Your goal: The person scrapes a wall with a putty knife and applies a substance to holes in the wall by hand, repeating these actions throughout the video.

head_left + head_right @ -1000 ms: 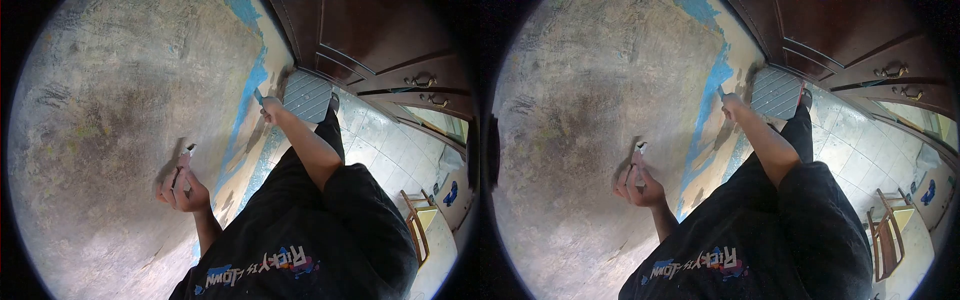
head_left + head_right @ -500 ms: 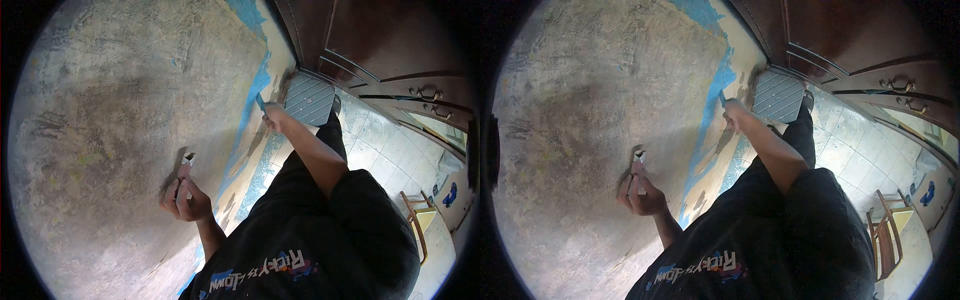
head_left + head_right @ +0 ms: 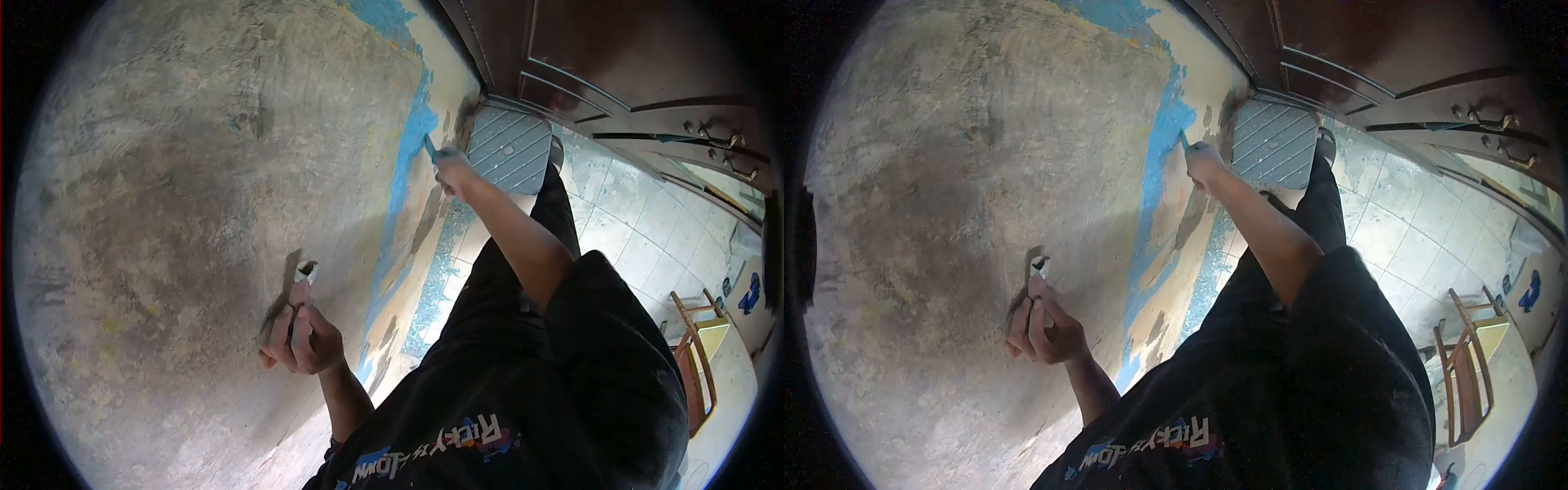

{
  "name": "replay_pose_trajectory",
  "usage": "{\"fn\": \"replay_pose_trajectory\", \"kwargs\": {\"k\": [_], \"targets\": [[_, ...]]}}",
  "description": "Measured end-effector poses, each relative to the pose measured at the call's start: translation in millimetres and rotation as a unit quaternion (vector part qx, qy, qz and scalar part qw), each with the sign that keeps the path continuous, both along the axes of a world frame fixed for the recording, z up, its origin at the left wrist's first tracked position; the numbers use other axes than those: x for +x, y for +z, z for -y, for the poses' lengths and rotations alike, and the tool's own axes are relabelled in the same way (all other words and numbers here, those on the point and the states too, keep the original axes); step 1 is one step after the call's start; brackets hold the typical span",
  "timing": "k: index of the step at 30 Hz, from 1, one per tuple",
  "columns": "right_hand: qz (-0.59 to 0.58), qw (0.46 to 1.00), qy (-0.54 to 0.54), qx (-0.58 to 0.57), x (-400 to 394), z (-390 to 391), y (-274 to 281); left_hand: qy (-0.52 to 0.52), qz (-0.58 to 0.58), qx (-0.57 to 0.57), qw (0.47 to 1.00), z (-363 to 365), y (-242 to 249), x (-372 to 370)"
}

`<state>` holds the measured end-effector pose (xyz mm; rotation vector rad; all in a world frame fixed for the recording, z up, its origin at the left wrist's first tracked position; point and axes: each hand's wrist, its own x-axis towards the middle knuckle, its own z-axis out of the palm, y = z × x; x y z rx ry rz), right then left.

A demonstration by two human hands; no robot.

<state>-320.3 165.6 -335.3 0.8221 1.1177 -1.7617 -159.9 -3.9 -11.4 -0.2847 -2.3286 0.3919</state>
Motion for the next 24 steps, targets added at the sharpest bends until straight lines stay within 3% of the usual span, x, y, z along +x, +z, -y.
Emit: {"fn": "replay_pose_trajectory", "kwargs": {"k": [3,6,8,13,17,19,24], "targets": [[-0.028,1.000,-0.001,-0.011,29,-14,61,-0.015,0.002,-0.030,0.999,8,-6,1],[-0.085,0.992,-0.030,0.083,23,3,14,-0.020,0.032,-0.062,0.997,12,-4,11],[-0.063,0.997,-0.028,0.040,19,4,-10,-0.036,0.034,-0.099,0.994,14,-2,5],[-0.060,0.997,-0.038,0.024,31,-5,33,-0.038,0.057,-0.099,0.993,17,-7,7],[-0.010,0.999,-0.049,-0.022,16,-16,-4,-0.044,0.113,-0.138,0.983,22,4,14],[-0.034,0.999,-0.035,-0.007,19,-24,4,-0.098,0.113,-0.104,0.983,38,-1,16],[-0.178,0.983,0.003,0.039,63,-12,11,-0.110,0.079,-0.190,0.972,37,6,10]]}}
